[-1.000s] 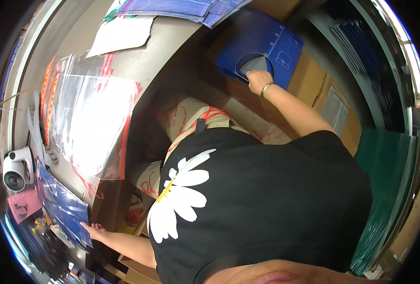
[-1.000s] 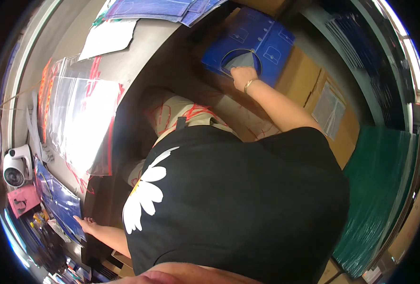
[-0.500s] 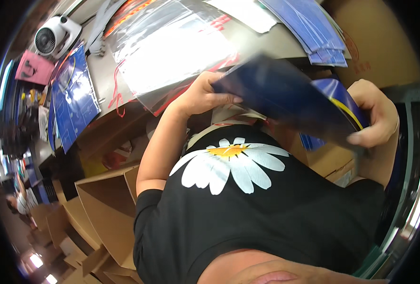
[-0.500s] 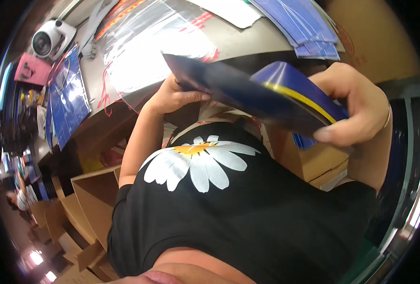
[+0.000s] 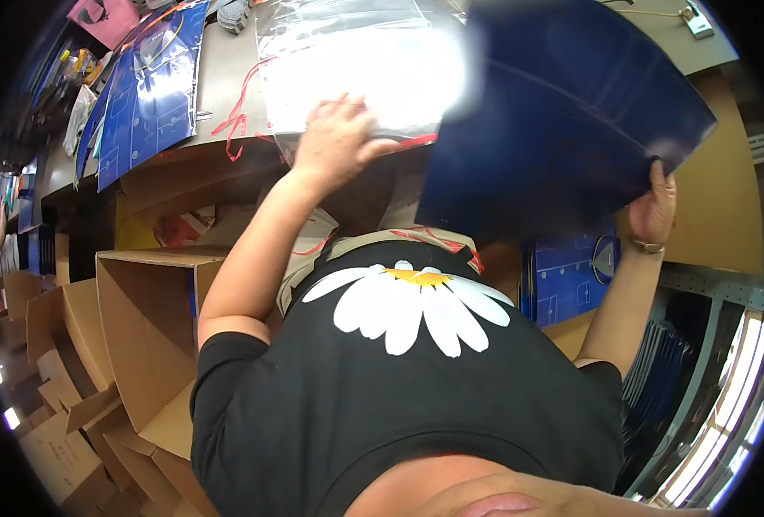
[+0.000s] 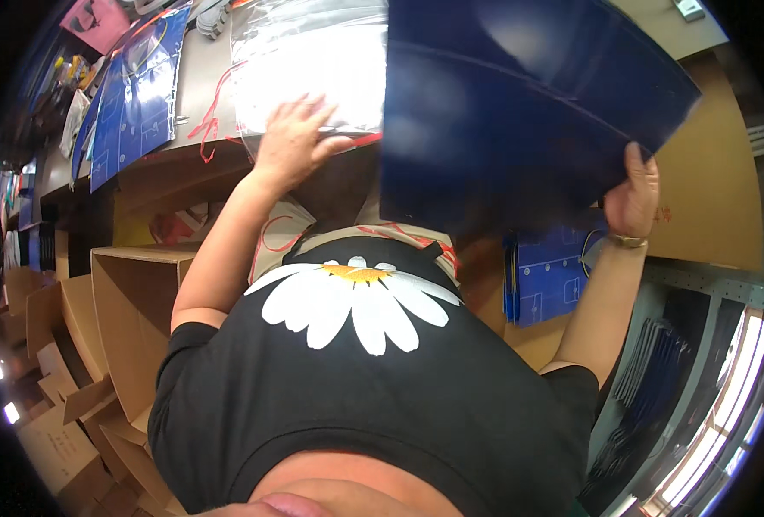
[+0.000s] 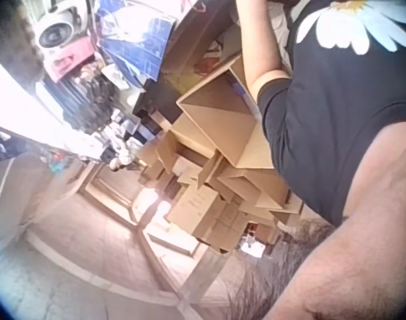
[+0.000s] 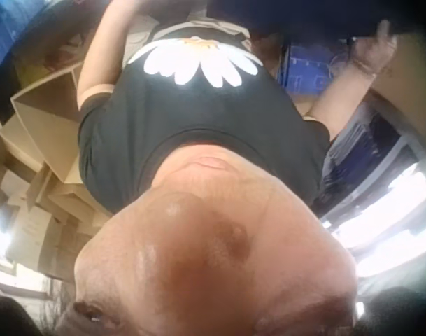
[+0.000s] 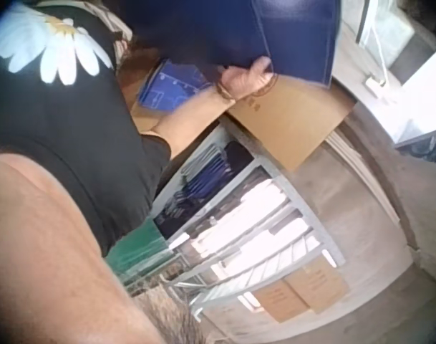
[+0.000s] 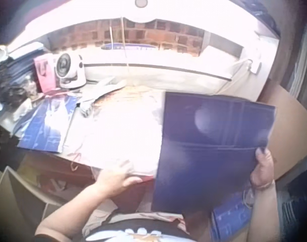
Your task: The person repeatedly picks up blue rectangular sheets, places them into clear plastic bags, and stacks the packaged items on a table. The person then gathers the stack of packaged sheets and places them into a cardboard box. The process involves handling the sheets and bags by hand without using additional tools.
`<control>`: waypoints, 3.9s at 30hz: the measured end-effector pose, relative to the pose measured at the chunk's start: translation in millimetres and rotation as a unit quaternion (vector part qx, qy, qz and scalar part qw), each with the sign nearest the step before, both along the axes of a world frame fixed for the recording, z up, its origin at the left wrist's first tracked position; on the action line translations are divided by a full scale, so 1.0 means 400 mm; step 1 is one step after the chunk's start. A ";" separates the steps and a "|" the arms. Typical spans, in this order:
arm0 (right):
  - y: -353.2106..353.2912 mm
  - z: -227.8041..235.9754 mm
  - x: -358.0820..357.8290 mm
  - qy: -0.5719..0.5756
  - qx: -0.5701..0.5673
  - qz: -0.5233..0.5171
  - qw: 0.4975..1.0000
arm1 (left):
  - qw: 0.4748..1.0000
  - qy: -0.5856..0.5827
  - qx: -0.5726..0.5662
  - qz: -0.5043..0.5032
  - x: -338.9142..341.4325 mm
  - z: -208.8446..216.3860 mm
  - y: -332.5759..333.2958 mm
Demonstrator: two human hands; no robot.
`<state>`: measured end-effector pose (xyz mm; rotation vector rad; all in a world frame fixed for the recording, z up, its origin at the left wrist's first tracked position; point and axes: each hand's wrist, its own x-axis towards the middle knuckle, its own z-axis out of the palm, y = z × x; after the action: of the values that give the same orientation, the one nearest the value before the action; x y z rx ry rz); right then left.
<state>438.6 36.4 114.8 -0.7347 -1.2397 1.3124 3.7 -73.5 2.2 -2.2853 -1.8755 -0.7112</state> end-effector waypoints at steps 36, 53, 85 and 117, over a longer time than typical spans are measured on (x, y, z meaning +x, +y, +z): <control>0.022 -0.122 -0.438 -0.378 -0.217 0.267 0.860 | 0.975 -0.189 -0.101 -0.067 -0.146 0.013 0.176; 0.269 -0.184 -0.328 -0.472 -0.085 0.066 0.875 | 0.911 -0.388 -0.138 0.007 -0.104 0.027 0.123; -0.124 -0.078 -0.753 -0.667 0.500 0.083 0.546 | 0.853 -0.490 0.150 0.098 -0.110 0.003 0.072; 0.367 -0.154 -0.559 -0.035 -0.227 0.122 0.966 | 0.540 -0.818 -0.196 0.008 -0.265 0.022 0.195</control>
<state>214.9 183.1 53.0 -0.9794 -1.1197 1.8209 -102.5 4.7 10.9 -1.2560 -2.4380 -3.5469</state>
